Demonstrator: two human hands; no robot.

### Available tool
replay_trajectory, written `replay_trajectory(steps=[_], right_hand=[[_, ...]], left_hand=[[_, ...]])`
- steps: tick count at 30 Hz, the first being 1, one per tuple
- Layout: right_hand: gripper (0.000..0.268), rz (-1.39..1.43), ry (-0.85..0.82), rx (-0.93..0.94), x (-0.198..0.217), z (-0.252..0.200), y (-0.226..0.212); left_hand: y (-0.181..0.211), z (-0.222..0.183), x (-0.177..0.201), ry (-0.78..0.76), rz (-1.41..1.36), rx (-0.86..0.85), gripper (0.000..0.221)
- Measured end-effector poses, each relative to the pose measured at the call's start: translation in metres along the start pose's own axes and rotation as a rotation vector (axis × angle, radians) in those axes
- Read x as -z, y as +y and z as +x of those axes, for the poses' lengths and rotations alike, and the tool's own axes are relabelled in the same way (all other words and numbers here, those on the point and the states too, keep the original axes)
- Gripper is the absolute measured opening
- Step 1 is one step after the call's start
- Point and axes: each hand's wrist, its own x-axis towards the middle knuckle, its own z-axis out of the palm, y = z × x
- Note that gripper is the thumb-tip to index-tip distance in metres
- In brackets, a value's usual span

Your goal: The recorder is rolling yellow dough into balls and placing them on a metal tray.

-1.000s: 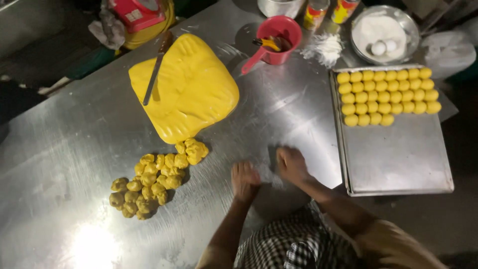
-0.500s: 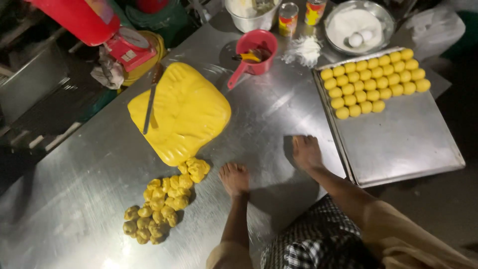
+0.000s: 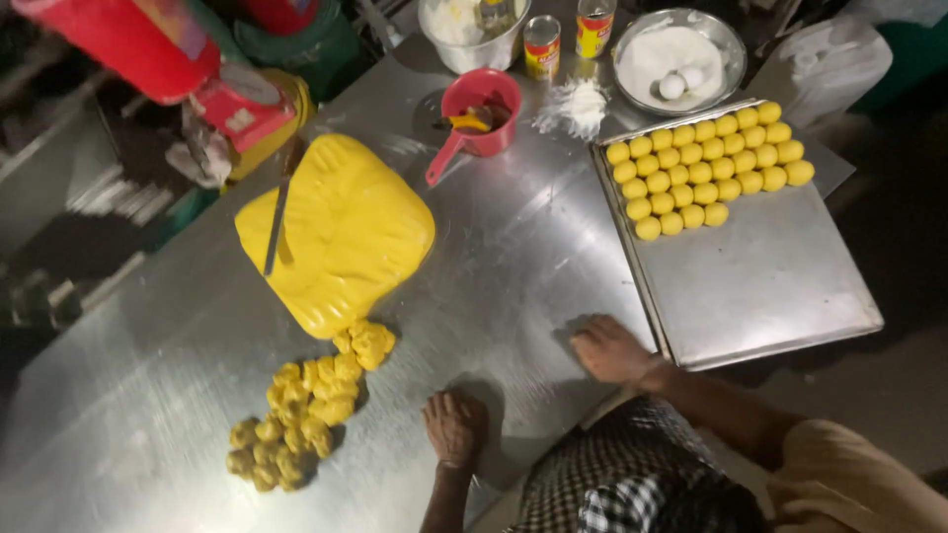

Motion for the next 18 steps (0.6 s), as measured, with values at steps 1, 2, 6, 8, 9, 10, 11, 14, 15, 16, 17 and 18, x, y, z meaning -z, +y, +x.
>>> replay_trajectory(steps=[1,2,6,8,9,10,11,14,15,16,17,18], right_hand=[[0.025,-0.047,-0.002,-0.014,0.000,0.006,0.008],[0.025,-0.089,-0.014,-0.031,0.002,0.008,0.013],[0.027,-0.117,-0.010,-0.313,-0.021,0.048,0.028],[0.025,-0.238,0.206,-0.474,-0.045,0.060,0.030],[0.025,-0.236,0.199,-0.489,-0.052,0.078,0.032],[0.020,-0.189,0.155,-0.648,-0.059,0.089,0.030],[0.015,-0.142,0.109,-0.807,-0.066,0.098,0.029],[0.023,-0.055,0.457,-0.601,-0.092,0.111,0.020],[0.023,-0.058,0.463,-0.619,-0.077,0.108,0.008],[0.028,0.058,0.365,-0.559,-0.061,0.107,-0.003],[0.033,0.173,0.269,-0.497,-0.045,0.106,-0.012],[0.033,0.173,0.278,-0.507,-0.043,0.089,-0.005]], left_hand=[[-0.011,0.004,-0.007,-0.057,0.000,0.188,0.024],[-0.018,0.003,-0.013,-0.120,0.000,0.382,0.025],[-0.025,0.056,-0.033,-0.064,0.051,0.339,0.031],[-0.023,0.068,-0.047,-0.007,0.058,0.381,0.023],[-0.024,0.080,-0.057,-0.023,0.058,0.377,0.023],[-0.022,0.086,-0.065,-0.012,0.091,0.411,0.021],[-0.017,0.091,-0.074,-0.001,0.125,0.444,0.020],[0.025,0.120,-0.049,-0.032,0.070,0.595,0.017],[0.028,0.114,-0.046,-0.043,0.070,0.580,0.017],[0.031,0.110,-0.043,-0.077,0.095,0.526,0.025],[0.035,0.107,-0.040,-0.109,0.120,0.472,0.035],[0.022,0.090,-0.055,-0.114,0.122,0.459,0.035]])
